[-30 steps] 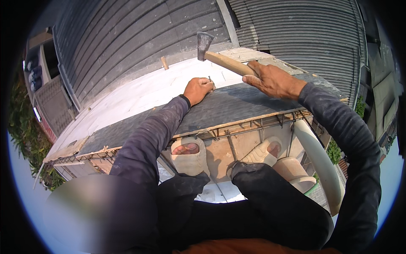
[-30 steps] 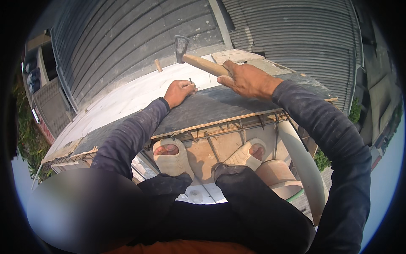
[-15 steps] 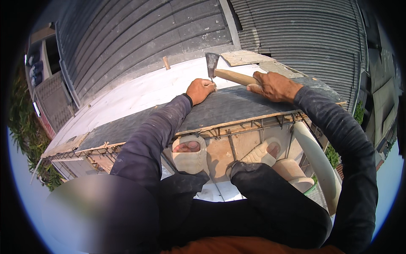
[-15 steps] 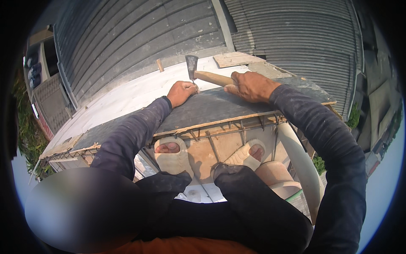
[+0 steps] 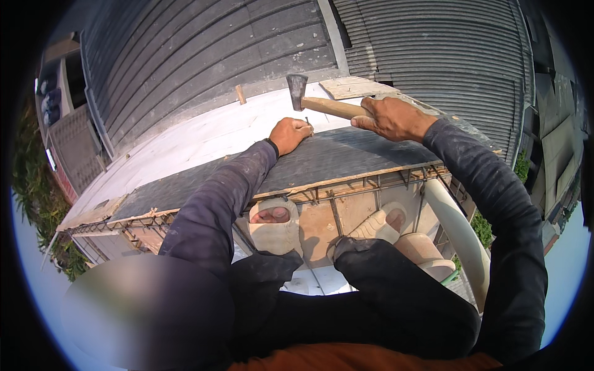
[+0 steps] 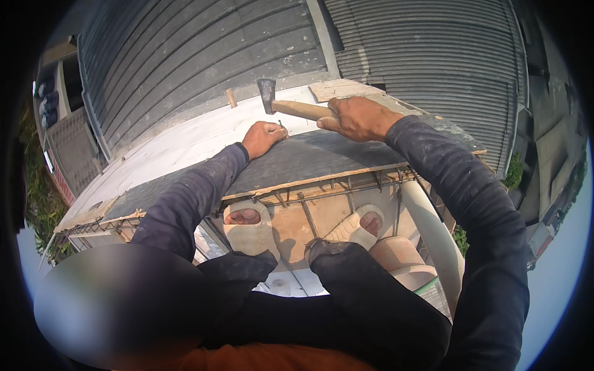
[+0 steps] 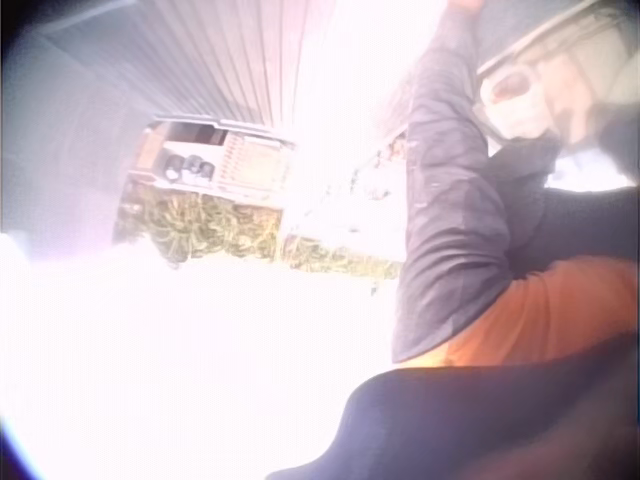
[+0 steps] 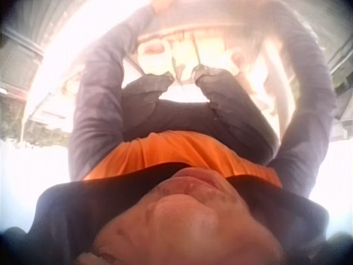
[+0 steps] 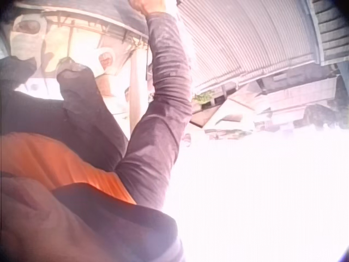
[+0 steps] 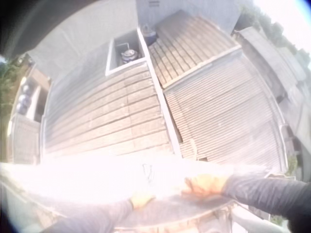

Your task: The person secures a wooden and metal structure for roof tiling using a hammer, wire, and their hands.

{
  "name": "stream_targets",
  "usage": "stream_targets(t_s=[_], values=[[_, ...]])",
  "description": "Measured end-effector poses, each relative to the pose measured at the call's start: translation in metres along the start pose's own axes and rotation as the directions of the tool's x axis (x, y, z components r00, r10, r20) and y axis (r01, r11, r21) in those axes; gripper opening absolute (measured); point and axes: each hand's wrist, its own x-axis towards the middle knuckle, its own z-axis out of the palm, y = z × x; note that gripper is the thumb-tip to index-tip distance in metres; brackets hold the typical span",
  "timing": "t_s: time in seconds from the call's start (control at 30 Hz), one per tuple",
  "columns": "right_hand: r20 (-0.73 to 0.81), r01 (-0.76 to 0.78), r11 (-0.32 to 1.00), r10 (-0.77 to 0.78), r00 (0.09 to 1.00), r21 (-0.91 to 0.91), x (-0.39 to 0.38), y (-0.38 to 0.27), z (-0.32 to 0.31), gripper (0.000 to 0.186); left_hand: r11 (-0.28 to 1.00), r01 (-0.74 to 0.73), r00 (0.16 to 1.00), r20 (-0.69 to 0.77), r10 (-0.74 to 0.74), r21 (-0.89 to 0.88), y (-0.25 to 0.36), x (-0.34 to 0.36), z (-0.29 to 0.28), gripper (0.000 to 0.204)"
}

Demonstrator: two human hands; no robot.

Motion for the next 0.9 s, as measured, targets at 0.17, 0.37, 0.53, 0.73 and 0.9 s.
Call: stream_targets(t_s=[0.17, 0.37, 0.53, 0.73, 0.9], values=[[-0.248, -0.101, 0.943, 0.185, 0.951, 0.318, -0.005, -0.023, -0.021, 0.075, 1.000, 0.000, 1.000, 0.006, 0.000, -0.015, -0.008, -0.007, 0.002, 0.032], [0.048, 0.060, 0.994, -0.056, 0.997, -0.090, 0.001, 0.015, 0.016, 0.074, 1.000, 0.019, 1.000, 0.017, -0.019, 0.014, -0.004, -0.005, 0.001, 0.034], [-0.026, 0.026, 0.998, -0.027, 0.999, -0.057, -0.006, 0.017, 0.017, 0.076, 0.951, -0.076, 0.965, 0.262, -0.005, 0.300, -0.022, -0.015, -0.015, 0.050], [-0.106, 0.072, 0.995, -0.079, 0.991, -0.062, -0.006, 0.017, 0.019, 0.078, 0.862, -0.091, 0.890, 0.429, -0.154, 0.499, -0.062, -0.027, -0.031, 0.065], [-0.355, 0.002, 0.961, 0.100, 0.930, 0.276, -0.008, -0.006, -0.013, 0.079, 0.851, 0.078, 0.805, 0.470, -0.361, 0.520, -0.008, -0.025, -0.039, 0.066]])
